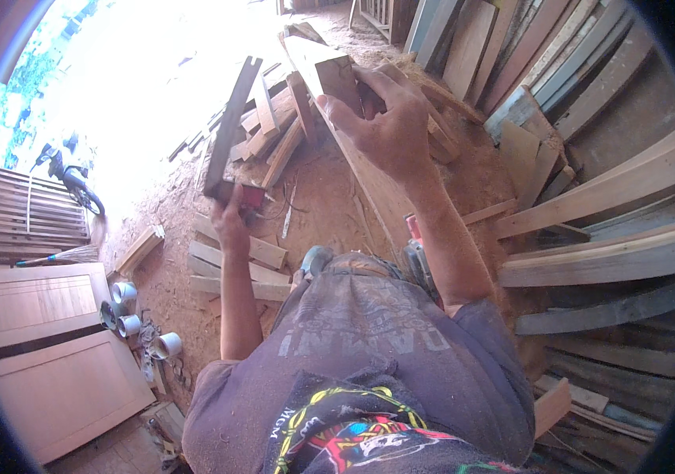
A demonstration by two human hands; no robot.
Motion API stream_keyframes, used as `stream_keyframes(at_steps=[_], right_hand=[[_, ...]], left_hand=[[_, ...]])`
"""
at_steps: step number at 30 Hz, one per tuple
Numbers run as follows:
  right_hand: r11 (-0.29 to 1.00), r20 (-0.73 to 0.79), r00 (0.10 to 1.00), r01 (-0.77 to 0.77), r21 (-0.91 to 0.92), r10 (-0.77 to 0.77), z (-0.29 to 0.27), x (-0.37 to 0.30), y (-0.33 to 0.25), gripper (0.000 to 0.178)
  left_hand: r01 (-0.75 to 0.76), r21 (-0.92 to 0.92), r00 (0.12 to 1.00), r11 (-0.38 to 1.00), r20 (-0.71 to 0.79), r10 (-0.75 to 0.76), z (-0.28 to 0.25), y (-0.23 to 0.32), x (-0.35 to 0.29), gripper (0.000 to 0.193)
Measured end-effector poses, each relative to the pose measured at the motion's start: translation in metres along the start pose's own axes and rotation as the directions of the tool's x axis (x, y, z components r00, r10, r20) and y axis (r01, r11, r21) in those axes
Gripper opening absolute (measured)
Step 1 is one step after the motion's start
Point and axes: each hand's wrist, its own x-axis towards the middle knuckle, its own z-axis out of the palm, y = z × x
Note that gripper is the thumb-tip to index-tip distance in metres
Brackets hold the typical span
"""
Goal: The person smooths a wooden plank using a red electric planer, repeatedly running it along the plank's length. They pause to inspect the surface and then switch to a blue angle grinder to continue smoothing the same plank.
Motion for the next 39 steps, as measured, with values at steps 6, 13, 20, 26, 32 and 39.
stream_keyframes(at_steps=[6, 13, 20, 26, 32, 39], right_hand=[[1.000, 0.009, 1.000, -0.004, -0.029, 0.004, -0.001, -0.011, 0.001, 0.049], [0.999, 0.043, 0.998, 0.037, -0.021, -0.036, -0.002, -0.021, 0.003, 0.045], [0.992, 0.142, 0.982, -0.126, 0.027, 0.121, -0.013, -0.034, -0.001, 0.057], [0.999, 0.120, 0.991, -0.051, -0.006, 0.051, -0.020, -0.046, 0.007, 0.052], [0.858, 0.343, 0.855, -0.199, -0.474, 0.388, -0.045, -0.147, 0.026, 0.059], [0.603, 0.424, 0.509, -0.257, -0.756, 0.749, -0.036, -0.236, 0.082, 0.049]], left_hand=[[-0.251, 0.116, 0.921, 0.961, 0.333, 0.200, 0.067, 0.137, -0.001, 0.028], [-0.358, 0.288, 0.761, 0.888, 0.642, 0.098, 0.142, 0.177, -0.009, 0.034], [-0.362, 0.360, 0.739, 0.860, 0.674, 0.029, 0.149, 0.167, -0.011, 0.041], [-0.333, 0.318, 0.744, 0.888, 0.667, 0.040, 0.150, 0.143, -0.018, 0.037], [-0.105, 0.269, 0.897, 0.958, 0.442, -0.026, 0.116, 0.083, -0.036, 0.027], [0.108, 0.005, 0.993, 0.994, 0.053, -0.108, 0.053, 0.003, -0.032, 0.031]])
